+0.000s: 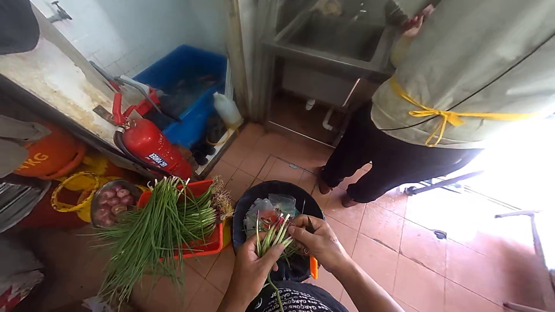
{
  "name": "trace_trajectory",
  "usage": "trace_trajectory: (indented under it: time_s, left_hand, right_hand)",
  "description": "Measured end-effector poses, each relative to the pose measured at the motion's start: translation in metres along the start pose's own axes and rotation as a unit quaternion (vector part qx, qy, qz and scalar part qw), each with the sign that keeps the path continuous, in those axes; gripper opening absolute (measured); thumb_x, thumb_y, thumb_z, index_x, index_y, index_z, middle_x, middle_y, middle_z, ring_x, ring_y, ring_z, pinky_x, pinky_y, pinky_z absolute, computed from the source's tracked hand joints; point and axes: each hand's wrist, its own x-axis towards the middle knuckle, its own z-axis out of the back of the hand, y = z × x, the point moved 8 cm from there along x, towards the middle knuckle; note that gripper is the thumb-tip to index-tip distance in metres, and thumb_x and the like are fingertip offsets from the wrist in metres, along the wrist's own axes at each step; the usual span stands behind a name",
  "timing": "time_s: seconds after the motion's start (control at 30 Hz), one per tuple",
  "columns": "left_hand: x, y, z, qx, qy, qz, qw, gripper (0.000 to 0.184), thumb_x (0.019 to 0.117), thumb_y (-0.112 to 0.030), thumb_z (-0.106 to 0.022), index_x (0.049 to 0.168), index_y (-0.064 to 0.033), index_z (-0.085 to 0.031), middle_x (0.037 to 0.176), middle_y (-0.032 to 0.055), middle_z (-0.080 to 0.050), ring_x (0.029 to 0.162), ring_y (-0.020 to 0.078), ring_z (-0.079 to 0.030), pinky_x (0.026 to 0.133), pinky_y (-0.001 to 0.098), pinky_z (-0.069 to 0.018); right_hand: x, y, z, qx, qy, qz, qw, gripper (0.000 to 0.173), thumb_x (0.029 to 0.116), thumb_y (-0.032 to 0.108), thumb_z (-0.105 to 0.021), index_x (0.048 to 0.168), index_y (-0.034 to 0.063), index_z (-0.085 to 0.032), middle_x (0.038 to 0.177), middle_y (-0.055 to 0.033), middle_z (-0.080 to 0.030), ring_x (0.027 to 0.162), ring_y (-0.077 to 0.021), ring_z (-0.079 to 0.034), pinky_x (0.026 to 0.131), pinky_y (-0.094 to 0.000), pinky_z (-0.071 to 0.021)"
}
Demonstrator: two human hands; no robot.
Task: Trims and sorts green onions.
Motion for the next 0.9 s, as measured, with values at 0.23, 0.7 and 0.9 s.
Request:
trace_trajectory:
  time_s: [0.23, 0.7, 0.9]
  left_hand:
    - [-0.001, 0.004, 0.002, -0.012, 0.001, 0.017, 1.000, 0.020, 0.0918, -0.014, -0.072, 0.105, 0.0002, -0.067, 0.071, 0.0058, -0.064, 0.053, 0.0130, -0.059, 0.051, 0.0252, -0.0531]
    - [-0.004, 0.005, -0.002, -0.013, 0.000, 0.050, 0.999, 0.048, 0.0808, -0.010, -0.081, 0.123, 0.0000, -0.060, 0.098, 0.0098, -0.071, 0.080, 0.0182, -0.070, 0.071, 0.0309, -0.0612]
    - [0.002, 0.017, -0.005, 0.161, -0.005, 0.113, 0.980, 0.061, 0.0841, -0.029, -0.081, 0.134, -0.0051, -0.055, 0.112, 0.0061, -0.068, 0.101, 0.0109, -0.067, 0.090, 0.0308, -0.0573]
  right_hand:
    - [0.001, 0.012, 0.044, 0.107, -0.136, 0.039, 0.984, 0.022, 0.1052, 0.018, -0.047, 0.097, 0.0108, -0.067, 0.079, -0.0031, -0.066, 0.051, -0.0029, -0.047, 0.044, -0.0167, -0.0367]
    - [-0.007, 0.039, 0.033, -0.318, -0.210, 0.223, 0.897, 0.014, 0.0954, 0.024, -0.066, 0.098, 0.0151, -0.077, 0.095, 0.0037, -0.070, 0.083, -0.0077, -0.066, 0.072, -0.0317, -0.0582]
    - [-0.024, 0.041, -0.031, -0.334, -0.016, 0.161, 0.928, 0.022, 0.0973, 0.034, -0.066, 0.104, 0.0151, -0.076, 0.091, 0.0016, -0.070, 0.074, -0.0082, -0.064, 0.067, -0.0301, -0.0568]
